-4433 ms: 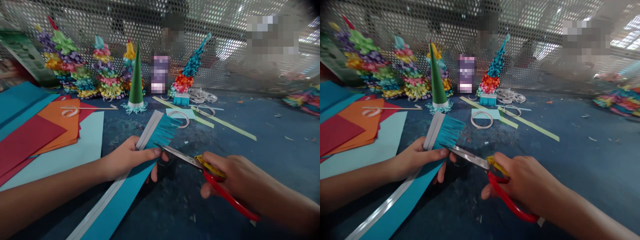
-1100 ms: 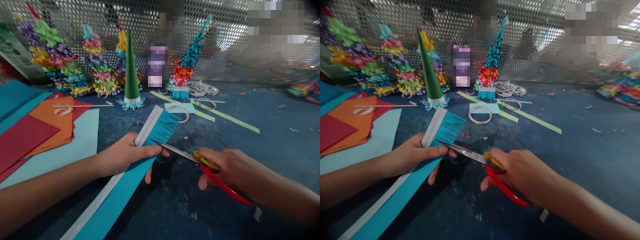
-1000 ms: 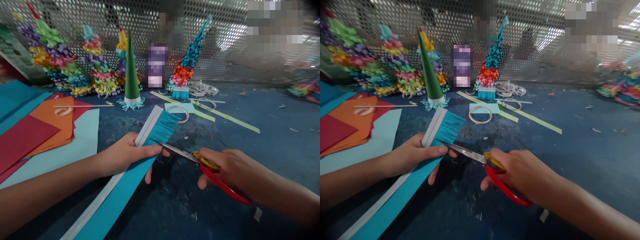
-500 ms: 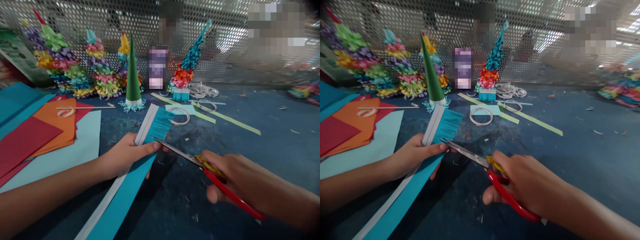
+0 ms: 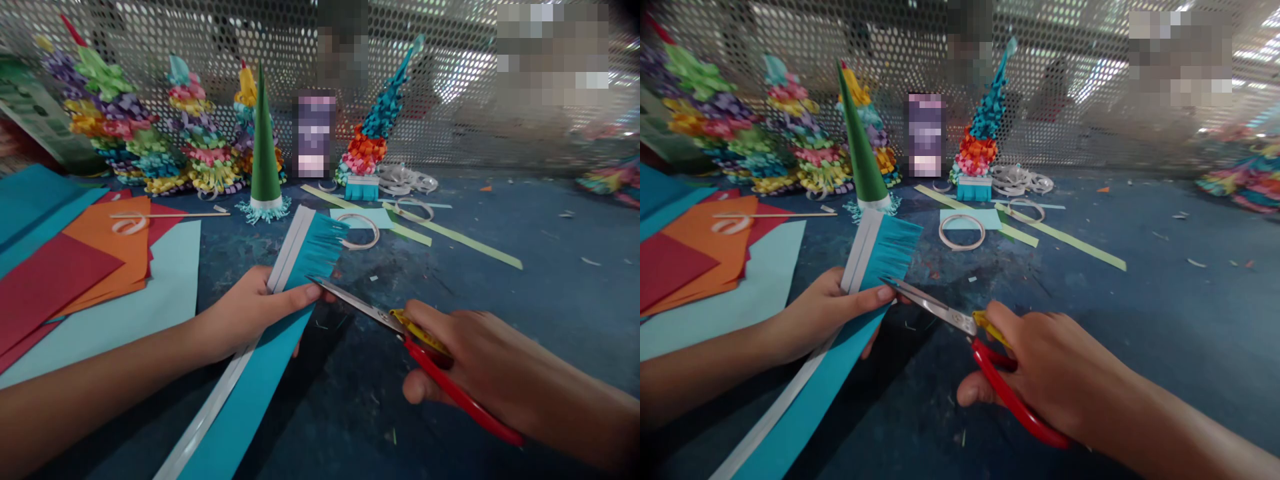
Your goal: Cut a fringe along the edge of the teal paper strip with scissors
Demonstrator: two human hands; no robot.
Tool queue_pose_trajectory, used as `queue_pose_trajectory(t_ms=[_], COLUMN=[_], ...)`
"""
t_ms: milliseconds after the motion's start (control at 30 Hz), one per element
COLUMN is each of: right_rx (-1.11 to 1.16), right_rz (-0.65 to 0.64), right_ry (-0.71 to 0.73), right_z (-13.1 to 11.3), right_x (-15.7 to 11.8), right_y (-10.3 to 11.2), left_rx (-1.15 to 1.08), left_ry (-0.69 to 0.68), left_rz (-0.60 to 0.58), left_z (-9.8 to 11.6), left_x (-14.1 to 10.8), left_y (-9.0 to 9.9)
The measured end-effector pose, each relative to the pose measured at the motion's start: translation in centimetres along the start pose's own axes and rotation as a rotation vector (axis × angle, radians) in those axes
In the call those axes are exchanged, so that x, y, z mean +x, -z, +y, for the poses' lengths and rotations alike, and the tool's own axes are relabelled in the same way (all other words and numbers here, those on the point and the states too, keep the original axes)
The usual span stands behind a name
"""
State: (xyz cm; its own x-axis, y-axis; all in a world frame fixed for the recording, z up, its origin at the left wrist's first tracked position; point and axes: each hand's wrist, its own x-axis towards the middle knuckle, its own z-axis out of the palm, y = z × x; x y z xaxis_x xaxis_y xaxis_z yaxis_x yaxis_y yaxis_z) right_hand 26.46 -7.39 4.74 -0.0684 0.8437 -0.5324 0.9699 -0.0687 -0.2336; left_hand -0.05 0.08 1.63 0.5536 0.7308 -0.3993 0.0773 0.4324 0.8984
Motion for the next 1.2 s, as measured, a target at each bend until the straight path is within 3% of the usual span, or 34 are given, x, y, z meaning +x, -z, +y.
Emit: queue_pose_trajectory(t_ms=[233,433,700,1000,1200], right_rx=[0.046,0.006,-0.022,0.231,0.212], right_rz=[-0.004,0.019,0.047,-0.024,-0.053], right_ry=[-0.011,-0.019,-0.003,0.109,0.182], right_z=[-0.1,0.1,0.0,0.7,1.3], right_x=[-0.2,0.2,0.0,-0.1,0.1], right_y=[-0.1,-0.4,-0.2,0.0,-0.2], left_rx=[0.015,0.012,0.020,0.050,0.066], left_ry=[0.001,-0.018,-0.016,0.052,0.043], left_rz=[0.053,-0.021,-0.004,-0.012,0.021], left_z=[-0.1,0.1,-0.5,1.0,1.0], left_x=[-0.1,-0.2,0.1,-0.7,-0.9], left_y=[0.0,0.0,0.2,-0.4,-0.6])
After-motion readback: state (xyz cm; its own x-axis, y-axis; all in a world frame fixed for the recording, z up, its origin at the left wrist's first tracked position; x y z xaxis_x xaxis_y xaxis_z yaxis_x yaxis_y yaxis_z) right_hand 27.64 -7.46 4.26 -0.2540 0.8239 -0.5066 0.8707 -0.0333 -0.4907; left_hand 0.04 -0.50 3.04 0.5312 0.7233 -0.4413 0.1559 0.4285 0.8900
